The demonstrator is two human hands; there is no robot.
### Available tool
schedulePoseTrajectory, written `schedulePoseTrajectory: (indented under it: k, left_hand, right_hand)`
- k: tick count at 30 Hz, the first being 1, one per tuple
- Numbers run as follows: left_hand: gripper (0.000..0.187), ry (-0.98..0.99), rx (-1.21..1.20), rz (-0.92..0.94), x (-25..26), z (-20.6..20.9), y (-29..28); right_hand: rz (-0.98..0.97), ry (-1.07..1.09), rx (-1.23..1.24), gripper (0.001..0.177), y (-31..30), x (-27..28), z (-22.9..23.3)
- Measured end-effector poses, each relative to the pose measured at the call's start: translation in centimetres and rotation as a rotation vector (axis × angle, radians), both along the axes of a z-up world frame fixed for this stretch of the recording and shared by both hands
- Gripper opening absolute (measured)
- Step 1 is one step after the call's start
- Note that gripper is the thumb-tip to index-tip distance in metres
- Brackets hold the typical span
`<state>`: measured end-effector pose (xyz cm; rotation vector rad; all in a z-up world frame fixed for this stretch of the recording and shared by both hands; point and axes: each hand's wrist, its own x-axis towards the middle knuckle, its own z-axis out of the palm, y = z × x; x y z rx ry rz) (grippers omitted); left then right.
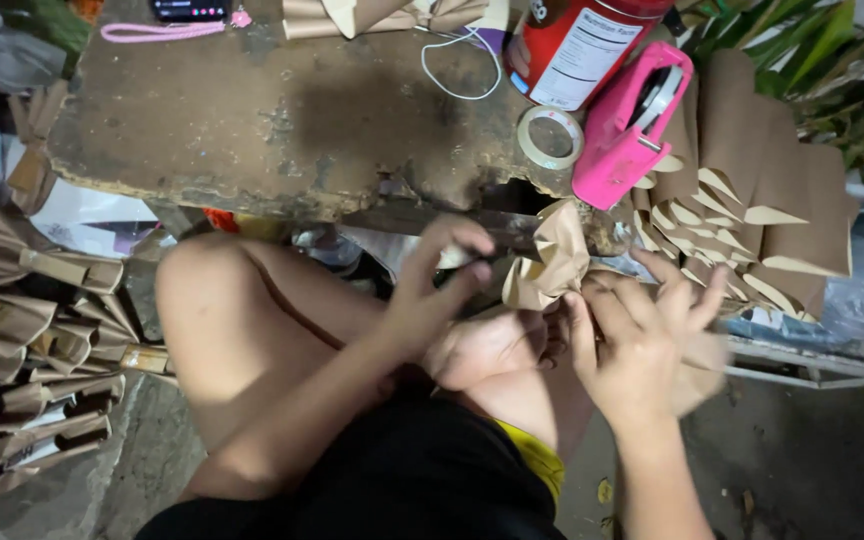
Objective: The person sits on the floor and folds brown paper sheets into cone shapes by hand. They repeatedly pick up a sheet, fold it into a cone, and secure the bottom with a rubber band before placing the finished item on a pile.
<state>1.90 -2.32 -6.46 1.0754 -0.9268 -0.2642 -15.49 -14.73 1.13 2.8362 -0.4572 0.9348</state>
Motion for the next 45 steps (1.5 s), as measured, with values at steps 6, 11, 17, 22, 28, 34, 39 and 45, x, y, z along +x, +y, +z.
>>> schedulePoseTrajectory:
  k: [6,11,17,22,28,34,39,45]
  left_hand:
    - [0.040,0.002,-0.204,-0.110,-4.9,-1.8,-2.3]
    - [0.037,0.083,-0.142,-0.018,-5.6,-1.1,-2.6]
    - [0.031,0.161,-0.101,0.015,-5.7,-0.7,-2.6]
    - [0.025,0.235,-0.071,-0.032,-5.5,-2.3,-3.0]
    - [0.016,0.301,-0.033,-0.248,-3.6,-3.6,-2.5]
    - [0.011,0.125,0.014,-0.296,-1.7,-3.3,-1.6]
    - [0.010,0.141,-0.047,-0.226,-1.8,-3.9,-1.7]
    - [0.013,0.137,-0.014,-0.213,-2.5,-3.2,-1.5]
  right_hand:
    - [0.329,-0.324,0.652,0.003,-2.2,-0.2,-4.3]
    - [0.280,-0.484,1.091,0.010,-1.8,-0.9,-6.8]
    - [0.269,-0.373,1.187,0.030,-0.2,-0.6,-4.2]
    - [0.366,-0.356,0.707,0.011,-0.3,0.7,-4.7]
    - [0.301,-0.313,0.661,0.009,-0.6,0.7,-3.8]
    - [0.258,-0.206,0.656,0.005,1.0,0.8,-1.1]
    - [0.189,-0.077,0.358,0.022,1.4,0.1,-2.6]
    - [0.180,-0.045,0.270,0.010,2.3,0.5,-2.3]
